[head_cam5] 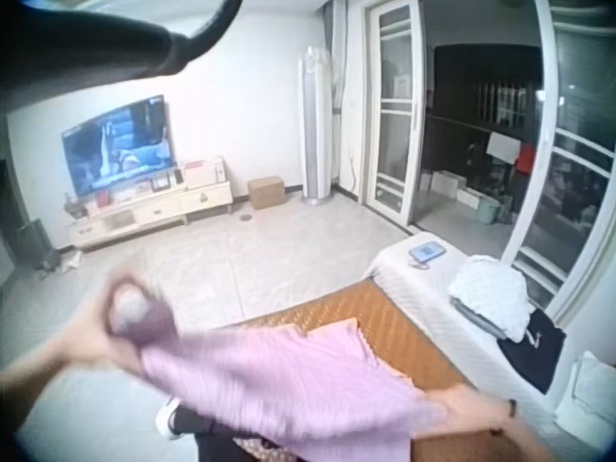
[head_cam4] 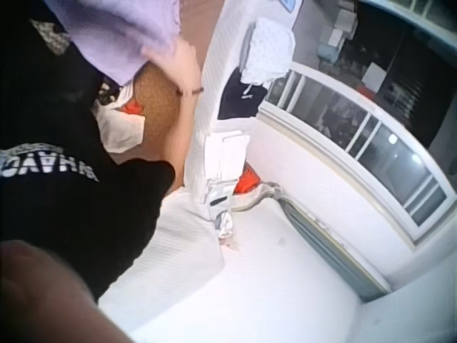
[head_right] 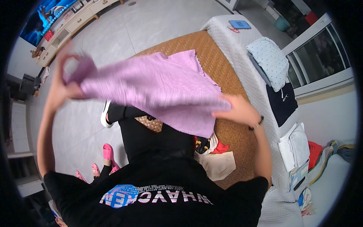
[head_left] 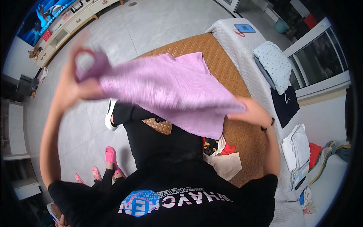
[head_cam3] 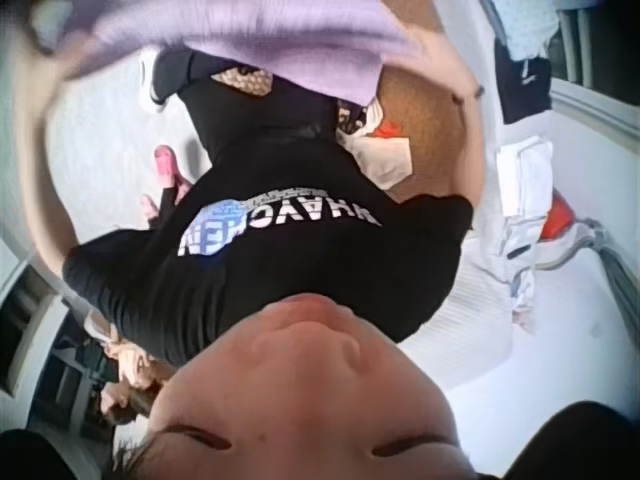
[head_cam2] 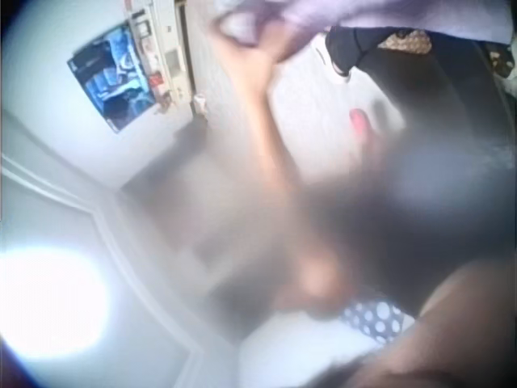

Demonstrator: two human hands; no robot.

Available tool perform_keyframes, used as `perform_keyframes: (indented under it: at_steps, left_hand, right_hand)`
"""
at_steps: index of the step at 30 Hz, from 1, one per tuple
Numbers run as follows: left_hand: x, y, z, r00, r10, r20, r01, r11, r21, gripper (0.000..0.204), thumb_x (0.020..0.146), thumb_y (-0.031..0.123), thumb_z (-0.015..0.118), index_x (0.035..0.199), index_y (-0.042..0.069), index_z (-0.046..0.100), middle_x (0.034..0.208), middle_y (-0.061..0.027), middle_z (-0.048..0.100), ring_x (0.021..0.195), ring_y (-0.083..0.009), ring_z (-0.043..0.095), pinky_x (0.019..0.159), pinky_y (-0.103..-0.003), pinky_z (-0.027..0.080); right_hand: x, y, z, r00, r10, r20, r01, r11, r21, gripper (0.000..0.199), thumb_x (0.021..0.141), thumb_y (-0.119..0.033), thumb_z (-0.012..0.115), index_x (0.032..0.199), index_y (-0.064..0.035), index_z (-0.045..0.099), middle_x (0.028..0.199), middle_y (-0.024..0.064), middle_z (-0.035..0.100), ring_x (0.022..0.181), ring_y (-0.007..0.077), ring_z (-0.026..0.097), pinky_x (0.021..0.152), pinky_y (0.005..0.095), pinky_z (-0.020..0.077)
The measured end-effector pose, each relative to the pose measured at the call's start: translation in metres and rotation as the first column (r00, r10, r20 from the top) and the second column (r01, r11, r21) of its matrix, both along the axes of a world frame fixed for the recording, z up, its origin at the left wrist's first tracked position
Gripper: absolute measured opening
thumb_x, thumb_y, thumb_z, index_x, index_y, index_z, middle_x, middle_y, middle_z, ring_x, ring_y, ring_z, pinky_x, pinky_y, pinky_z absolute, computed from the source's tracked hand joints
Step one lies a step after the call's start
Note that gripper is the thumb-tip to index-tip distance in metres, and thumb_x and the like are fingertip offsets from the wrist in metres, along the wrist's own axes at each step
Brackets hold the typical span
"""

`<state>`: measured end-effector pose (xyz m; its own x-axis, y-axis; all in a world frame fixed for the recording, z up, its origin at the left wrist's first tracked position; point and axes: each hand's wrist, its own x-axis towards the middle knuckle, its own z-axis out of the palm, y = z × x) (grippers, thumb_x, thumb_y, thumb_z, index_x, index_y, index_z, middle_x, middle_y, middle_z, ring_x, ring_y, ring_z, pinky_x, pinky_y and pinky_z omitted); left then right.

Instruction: The person sits on a woven mat and folds several items of clothing by hand. They fold a striped towel, a purple towel, a white bra, and a black floral shirt, placing each finished item into a neat stack on the mat.

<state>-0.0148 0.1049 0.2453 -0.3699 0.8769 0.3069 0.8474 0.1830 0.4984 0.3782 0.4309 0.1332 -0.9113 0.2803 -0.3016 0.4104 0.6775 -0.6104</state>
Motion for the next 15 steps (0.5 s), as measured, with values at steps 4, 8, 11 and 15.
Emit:
perform_keyframes:
  at_steps: [4,8,11,15]
  left_hand:
    - [0.088,-0.051,-0.065,0.923,-0.331,0.196,0.269,0.192,-0.944,0.092,0.063,0.038,0.081,0.140,0.010,0.040,0.095,-0.0151,0.066,0.089,-0.0308,0.064,0.081,-0.040,0.051]
    - [0.113,-0.087,-0.119,0.340,0.179,0.923,0.939,-0.126,-0.321,0.054,0.078,0.034,0.074,0.116,-0.002,0.059,0.095,-0.0112,0.064,0.087,-0.0193,0.061,0.076,-0.033,0.049]
    - [0.097,-0.066,-0.174,0.213,0.010,0.977,0.840,0.510,-0.188,0.048,0.076,0.022,0.074,0.117,0.000,0.060,0.113,-0.0141,0.060,0.104,-0.0223,0.056,0.094,-0.036,0.044]
    - [0.142,-0.054,-0.240,0.490,-0.052,0.870,0.690,0.634,-0.350,0.099,0.057,0.045,0.085,0.138,0.009,0.041,0.145,-0.0225,0.027,0.135,-0.0349,0.029,0.108,-0.040,0.031]
  right_hand:
    - [0.059,-0.031,0.003,0.829,0.438,0.348,-0.345,0.890,-0.298,0.047,0.073,-0.040,0.077,0.104,-0.0050,0.068,0.080,0.0125,0.068,0.071,0.0230,0.065,0.065,0.0332,0.0502]
    - [0.113,-0.048,0.000,0.759,0.644,0.096,-0.379,0.556,-0.739,0.042,0.075,-0.031,0.074,0.107,-0.0048,0.065,0.096,0.0119,0.068,0.085,0.0242,0.065,0.074,0.0332,0.0513]
    - [0.092,-0.048,-0.024,0.985,0.174,0.016,-0.118,0.729,-0.674,0.052,0.077,-0.020,0.073,0.123,-0.0029,0.056,0.123,0.0122,0.059,0.110,0.0208,0.058,0.092,0.0322,0.0470]
    - [0.059,-0.112,-0.120,0.948,-0.316,0.042,0.227,0.575,-0.786,0.065,0.080,-0.018,0.073,0.133,0.0030,0.042,0.127,0.0165,0.055,0.113,0.0230,0.055,0.095,0.0346,0.0468]
